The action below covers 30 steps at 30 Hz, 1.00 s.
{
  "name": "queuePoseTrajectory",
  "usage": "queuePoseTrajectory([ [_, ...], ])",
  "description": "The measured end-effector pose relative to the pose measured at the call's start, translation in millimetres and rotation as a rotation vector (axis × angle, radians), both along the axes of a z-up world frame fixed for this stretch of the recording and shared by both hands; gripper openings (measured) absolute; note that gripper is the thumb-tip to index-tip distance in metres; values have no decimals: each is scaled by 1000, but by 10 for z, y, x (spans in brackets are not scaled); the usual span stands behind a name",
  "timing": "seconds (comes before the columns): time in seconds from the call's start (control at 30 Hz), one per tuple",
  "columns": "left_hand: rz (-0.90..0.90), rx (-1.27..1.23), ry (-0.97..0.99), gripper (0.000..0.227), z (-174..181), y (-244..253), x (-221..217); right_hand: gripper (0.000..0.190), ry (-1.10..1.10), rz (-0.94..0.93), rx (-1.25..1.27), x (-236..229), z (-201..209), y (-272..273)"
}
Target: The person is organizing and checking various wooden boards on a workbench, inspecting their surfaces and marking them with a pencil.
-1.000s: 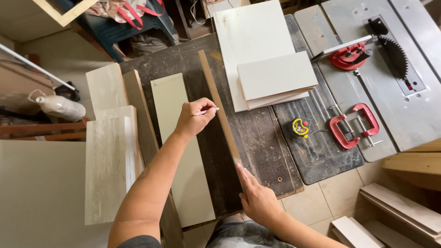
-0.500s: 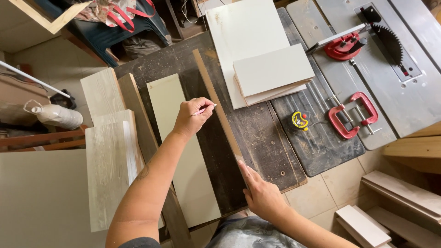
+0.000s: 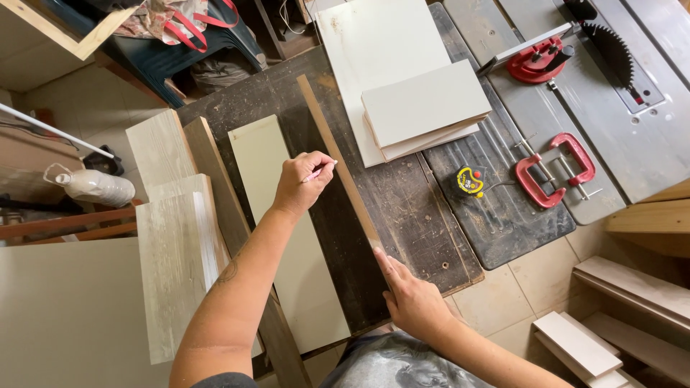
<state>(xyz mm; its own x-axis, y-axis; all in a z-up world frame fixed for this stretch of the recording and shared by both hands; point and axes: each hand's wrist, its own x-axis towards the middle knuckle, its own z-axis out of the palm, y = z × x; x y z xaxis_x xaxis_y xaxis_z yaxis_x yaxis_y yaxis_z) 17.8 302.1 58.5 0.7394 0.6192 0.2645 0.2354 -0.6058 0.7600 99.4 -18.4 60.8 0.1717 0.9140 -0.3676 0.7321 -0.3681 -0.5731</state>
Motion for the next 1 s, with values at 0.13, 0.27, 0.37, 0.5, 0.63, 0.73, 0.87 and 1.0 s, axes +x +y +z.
queuePoseTrajectory([
  [0.13, -37, 24, 0, 13, 88, -50, 5, 90, 4, -1, 26, 0, -38, -11],
  [0.27, -112, 61, -20, 15, 103, -215, -16, 92, 11, 2, 33, 10, -30, -10],
  [0.37, -129, 1, 16, 13, 81, -387, -69, 91, 4, 4, 45, -5, -50, -15],
  [0.5, -185, 70, -47, 14, 109, -611, -120, 91, -4, 5, 66, -7, -52, -21],
  [0.63, -264, 63, -27, 13, 186, -835, -193, 90, -2, -16, 56, -15, -22, -12],
  [0.73, -321, 8, -7, 12, 248, -1040, -254, 88, -11, -32, 76, -21, -70, -29],
  [0.87, -344, -26, -29, 11, 227, -1243, -323, 89, 5, -47, 93, -24, 24, -18],
  [1.0, -281, -57, -27, 10, 217, -1306, -373, 88, 15, -60, 43, -33, 62, -19],
])
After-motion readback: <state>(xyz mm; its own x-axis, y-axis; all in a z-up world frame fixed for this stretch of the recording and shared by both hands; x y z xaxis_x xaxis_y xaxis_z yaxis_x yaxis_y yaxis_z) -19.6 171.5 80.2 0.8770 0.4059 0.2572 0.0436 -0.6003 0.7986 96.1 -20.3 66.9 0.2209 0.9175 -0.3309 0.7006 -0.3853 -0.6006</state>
